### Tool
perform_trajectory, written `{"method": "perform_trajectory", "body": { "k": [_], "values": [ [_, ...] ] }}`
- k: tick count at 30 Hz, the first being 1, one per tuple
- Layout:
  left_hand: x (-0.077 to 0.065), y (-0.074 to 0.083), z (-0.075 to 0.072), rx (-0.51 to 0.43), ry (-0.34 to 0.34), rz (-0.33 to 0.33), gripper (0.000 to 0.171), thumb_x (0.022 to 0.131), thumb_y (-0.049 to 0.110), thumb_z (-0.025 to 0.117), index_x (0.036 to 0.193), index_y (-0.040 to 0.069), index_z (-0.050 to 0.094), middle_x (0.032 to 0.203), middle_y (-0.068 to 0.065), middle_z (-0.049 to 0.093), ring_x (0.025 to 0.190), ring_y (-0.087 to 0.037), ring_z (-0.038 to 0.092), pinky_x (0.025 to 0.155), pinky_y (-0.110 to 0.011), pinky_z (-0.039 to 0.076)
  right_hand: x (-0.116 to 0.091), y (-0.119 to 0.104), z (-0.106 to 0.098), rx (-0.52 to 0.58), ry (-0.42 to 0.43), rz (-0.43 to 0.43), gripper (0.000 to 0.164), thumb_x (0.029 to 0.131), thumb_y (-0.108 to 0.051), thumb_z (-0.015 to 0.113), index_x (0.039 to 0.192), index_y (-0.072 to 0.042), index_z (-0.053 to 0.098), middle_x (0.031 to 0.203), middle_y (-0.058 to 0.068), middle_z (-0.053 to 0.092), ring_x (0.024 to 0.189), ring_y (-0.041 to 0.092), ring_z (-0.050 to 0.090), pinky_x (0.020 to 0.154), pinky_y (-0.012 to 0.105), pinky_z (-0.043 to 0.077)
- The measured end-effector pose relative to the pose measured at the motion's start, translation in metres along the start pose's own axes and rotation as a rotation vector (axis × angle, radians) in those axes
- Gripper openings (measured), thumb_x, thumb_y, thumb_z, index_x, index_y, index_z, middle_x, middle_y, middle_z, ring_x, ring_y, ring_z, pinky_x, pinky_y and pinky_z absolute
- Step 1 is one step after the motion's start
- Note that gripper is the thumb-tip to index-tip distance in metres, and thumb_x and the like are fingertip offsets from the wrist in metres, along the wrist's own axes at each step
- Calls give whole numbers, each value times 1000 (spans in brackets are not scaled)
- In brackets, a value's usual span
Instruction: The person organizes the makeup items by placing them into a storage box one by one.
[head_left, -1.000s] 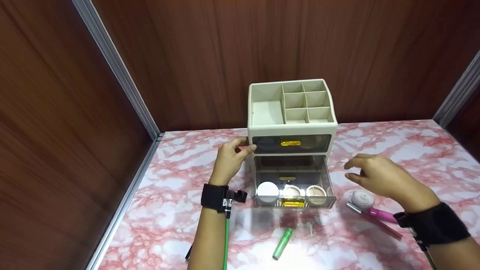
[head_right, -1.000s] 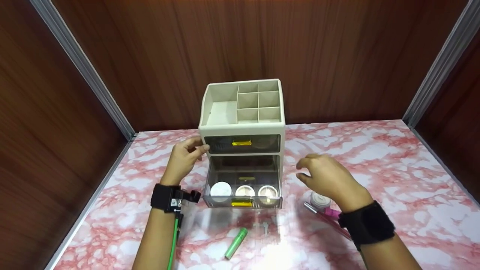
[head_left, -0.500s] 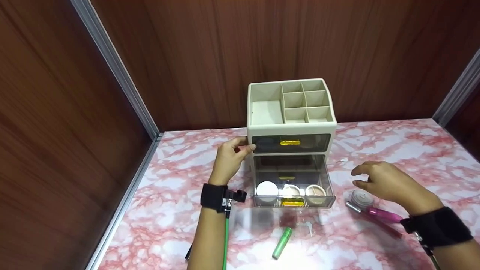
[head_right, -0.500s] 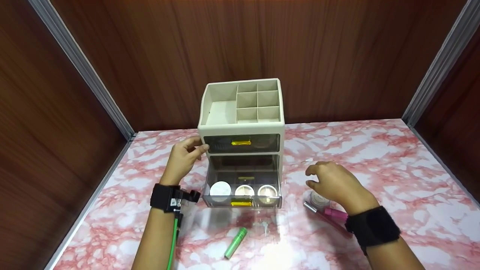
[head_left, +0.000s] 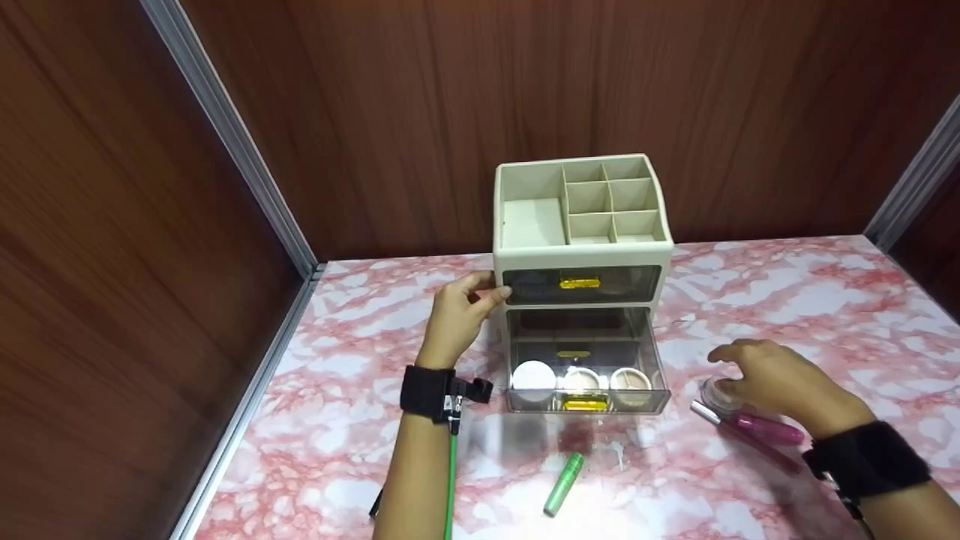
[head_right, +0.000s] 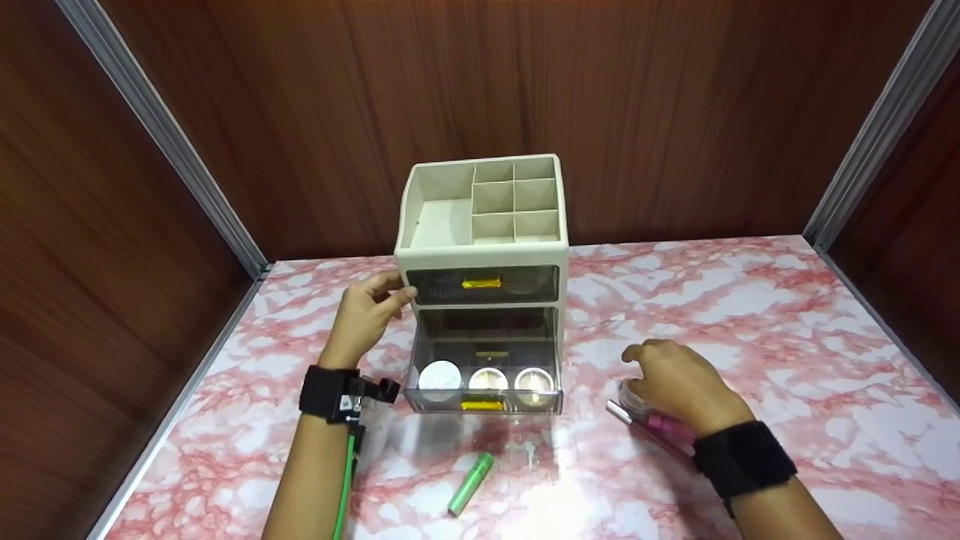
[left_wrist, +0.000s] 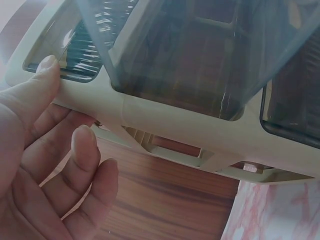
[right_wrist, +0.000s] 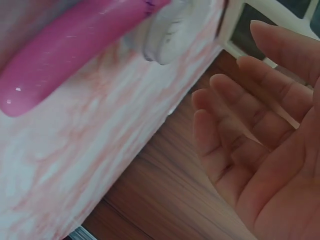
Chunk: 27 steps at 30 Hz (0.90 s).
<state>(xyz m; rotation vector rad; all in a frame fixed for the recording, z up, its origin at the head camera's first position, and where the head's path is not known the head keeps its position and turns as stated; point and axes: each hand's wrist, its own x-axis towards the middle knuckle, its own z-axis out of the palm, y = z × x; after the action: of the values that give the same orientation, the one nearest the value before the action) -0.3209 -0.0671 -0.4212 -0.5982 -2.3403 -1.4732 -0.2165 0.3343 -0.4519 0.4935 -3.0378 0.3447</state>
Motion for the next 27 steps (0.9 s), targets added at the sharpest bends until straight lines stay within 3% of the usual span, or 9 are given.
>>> {"method": "perform_trajectory", "body": {
  "k": [12,19,27],
  "values": [
    [1,-2,1,-14,-1,5,41,76,50,63,100,17,66,66,-3,61,52,-9,53,48,-27,45,-3,4,12,10,-87,120,50,80,-42,61,112,-4,59,109,17,58,102,39,51,80,54,38],
    [1,-2,1,-17,3,10,39,76,49,63,99,18,67,66,-2,62,52,-9,54,48,-27,45,-1,5,17,-18,-90,139,53,77,-48,62,110,-6,60,95,9,62,86,30,57,69,49,42],
    [1,-1,0,-16,2,15,39,76,48,63,100,17,67,66,-3,62,52,-11,54,48,-27,45,-2,5,20,-37,-53,121,53,74,-50,64,106,-8,62,86,3,61,81,25,57,66,47,43]
  ]
}}
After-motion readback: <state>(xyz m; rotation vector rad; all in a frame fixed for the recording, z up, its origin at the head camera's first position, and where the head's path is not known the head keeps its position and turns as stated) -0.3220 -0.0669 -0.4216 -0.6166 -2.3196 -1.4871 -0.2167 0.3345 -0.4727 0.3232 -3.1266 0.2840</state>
